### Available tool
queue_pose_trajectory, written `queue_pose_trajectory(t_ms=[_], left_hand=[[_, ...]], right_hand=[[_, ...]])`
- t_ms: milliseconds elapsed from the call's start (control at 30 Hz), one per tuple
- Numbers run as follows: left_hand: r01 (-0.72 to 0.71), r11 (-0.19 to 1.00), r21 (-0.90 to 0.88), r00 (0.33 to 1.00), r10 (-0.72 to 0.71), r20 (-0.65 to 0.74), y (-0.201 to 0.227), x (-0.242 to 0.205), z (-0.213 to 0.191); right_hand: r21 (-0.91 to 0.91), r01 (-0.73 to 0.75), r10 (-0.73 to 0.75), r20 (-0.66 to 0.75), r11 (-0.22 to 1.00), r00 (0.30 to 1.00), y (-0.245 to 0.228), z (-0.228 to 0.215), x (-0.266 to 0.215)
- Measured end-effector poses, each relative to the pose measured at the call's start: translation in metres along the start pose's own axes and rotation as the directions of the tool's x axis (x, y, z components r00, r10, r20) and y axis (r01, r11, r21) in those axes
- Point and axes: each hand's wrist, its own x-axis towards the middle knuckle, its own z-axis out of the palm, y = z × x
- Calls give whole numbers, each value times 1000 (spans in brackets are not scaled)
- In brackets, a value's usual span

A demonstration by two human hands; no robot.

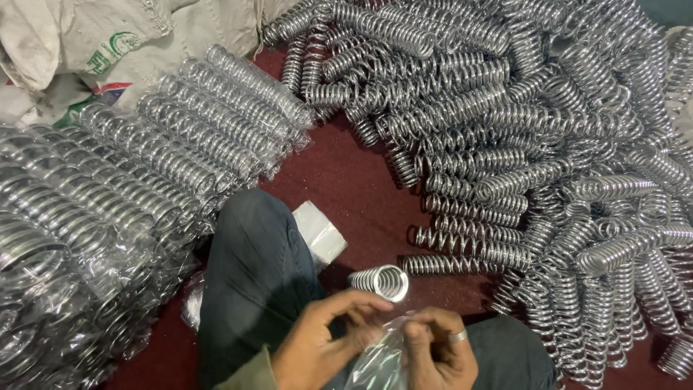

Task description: The person sits on the floor and repeatedly picks up metal springs, places them into clear plastic bags, and sets the packaged springs aside. The person handles springs one at a time throughout the clip.

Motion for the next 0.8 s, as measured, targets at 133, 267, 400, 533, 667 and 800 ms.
queue_pose_trajectory(t_ms=[133,267,400,533,667,800], left_hand=[[95,982,-164,990,-111,-89,-20,-9,20],[368,889,-271,891,-255,375,-50,-7,0],[318,911,-263,948,-298,114,-37,16,-26],[165,962,-218,986,-153,72,-39,34,-14],[315,949,-31,948,-316,-39,-47,66,-2],[497,867,-50,864,-499,-70,-139,94,-19]], right_hand=[[-288,76,-40,129,955,991,0,-16,-2],[147,-497,460,226,855,859,38,-45,-9],[33,-623,555,419,782,719,12,-25,2],[-412,-162,316,338,897,887,-10,-15,52],[-223,-371,429,346,902,834,46,-12,80],[-158,-616,633,283,772,721,69,5,77]])
